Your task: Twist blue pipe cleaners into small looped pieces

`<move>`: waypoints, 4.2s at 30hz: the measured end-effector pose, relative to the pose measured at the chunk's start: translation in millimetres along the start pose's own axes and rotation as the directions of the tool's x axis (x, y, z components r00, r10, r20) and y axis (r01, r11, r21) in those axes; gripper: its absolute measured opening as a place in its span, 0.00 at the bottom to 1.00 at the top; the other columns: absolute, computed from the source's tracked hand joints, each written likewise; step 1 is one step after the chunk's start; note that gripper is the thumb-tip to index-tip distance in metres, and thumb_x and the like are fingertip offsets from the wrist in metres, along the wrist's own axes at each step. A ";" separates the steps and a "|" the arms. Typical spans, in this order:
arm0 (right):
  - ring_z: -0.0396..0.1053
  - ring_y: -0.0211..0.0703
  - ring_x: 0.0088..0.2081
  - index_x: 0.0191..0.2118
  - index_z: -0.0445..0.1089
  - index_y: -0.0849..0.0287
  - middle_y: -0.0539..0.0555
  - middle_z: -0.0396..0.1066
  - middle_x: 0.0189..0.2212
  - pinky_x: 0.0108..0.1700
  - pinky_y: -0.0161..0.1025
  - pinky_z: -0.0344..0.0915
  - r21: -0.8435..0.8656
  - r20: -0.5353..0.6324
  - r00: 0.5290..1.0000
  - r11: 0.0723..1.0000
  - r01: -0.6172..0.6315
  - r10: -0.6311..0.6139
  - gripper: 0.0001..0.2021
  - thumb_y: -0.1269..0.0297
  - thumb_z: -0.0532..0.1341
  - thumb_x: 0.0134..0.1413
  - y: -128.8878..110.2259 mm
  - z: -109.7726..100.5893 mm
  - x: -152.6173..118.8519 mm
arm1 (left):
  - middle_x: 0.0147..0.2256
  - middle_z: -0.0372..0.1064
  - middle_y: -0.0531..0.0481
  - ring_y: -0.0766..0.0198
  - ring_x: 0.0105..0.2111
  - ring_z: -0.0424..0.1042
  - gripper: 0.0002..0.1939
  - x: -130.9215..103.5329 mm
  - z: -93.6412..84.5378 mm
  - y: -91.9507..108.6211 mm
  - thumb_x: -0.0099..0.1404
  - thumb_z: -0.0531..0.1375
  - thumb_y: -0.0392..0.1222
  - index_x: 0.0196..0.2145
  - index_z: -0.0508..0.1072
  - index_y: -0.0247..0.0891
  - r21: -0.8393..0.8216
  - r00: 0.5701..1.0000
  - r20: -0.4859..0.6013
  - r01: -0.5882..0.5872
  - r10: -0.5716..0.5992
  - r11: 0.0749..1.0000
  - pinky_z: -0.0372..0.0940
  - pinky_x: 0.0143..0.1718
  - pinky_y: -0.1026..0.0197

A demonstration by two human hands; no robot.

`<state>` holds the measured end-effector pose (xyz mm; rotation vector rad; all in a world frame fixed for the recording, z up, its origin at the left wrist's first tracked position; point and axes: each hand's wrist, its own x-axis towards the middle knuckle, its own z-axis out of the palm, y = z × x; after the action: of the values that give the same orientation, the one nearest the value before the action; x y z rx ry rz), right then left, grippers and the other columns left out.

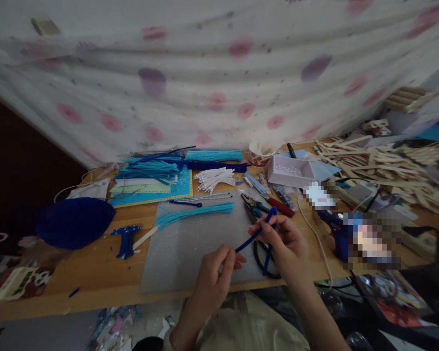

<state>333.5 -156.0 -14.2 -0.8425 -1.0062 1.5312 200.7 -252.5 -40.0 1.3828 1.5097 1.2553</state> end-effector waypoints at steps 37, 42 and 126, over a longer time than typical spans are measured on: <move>0.44 0.25 0.08 0.31 0.58 0.52 0.35 0.52 0.13 0.07 0.23 0.46 0.074 -0.108 0.993 0.995 0.060 -0.052 0.16 0.55 0.68 0.50 17.3 17.2 4.4 | 0.30 0.74 0.51 0.67 0.30 0.72 0.02 2.8 24.5 -1.5 0.61 0.62 0.33 0.31 0.76 0.35 0.045 0.982 0.187 -0.011 0.002 0.999 0.65 0.34 0.67; 0.44 0.25 0.08 0.31 0.59 0.52 0.36 0.53 0.14 0.06 0.24 0.46 0.076 -0.089 0.996 0.996 0.036 -0.029 0.17 0.54 0.68 0.48 18.8 16.6 2.8 | 0.25 0.75 0.51 0.66 0.26 0.71 0.06 3.4 24.2 -4.6 0.63 0.62 0.36 0.28 0.77 0.36 0.111 0.988 0.152 -0.042 0.025 0.993 0.63 0.29 0.67; 0.79 0.47 0.31 0.33 0.81 0.50 0.52 0.82 0.30 0.44 0.47 0.75 -0.002 0.032 0.994 0.995 -0.103 0.103 0.13 0.55 0.75 0.38 4.5 -23.9 -0.3 | 0.38 0.79 0.39 0.59 0.36 0.76 0.20 -12.7 -1.5 -42.6 0.62 0.51 0.25 0.49 0.72 0.29 0.666 0.704 -0.023 -0.519 0.710 0.536 0.74 0.38 0.58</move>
<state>353.5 -152.8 -27.8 -0.8845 -0.9992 1.6359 189.6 -263.1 -81.7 2.4485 1.7977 1.4936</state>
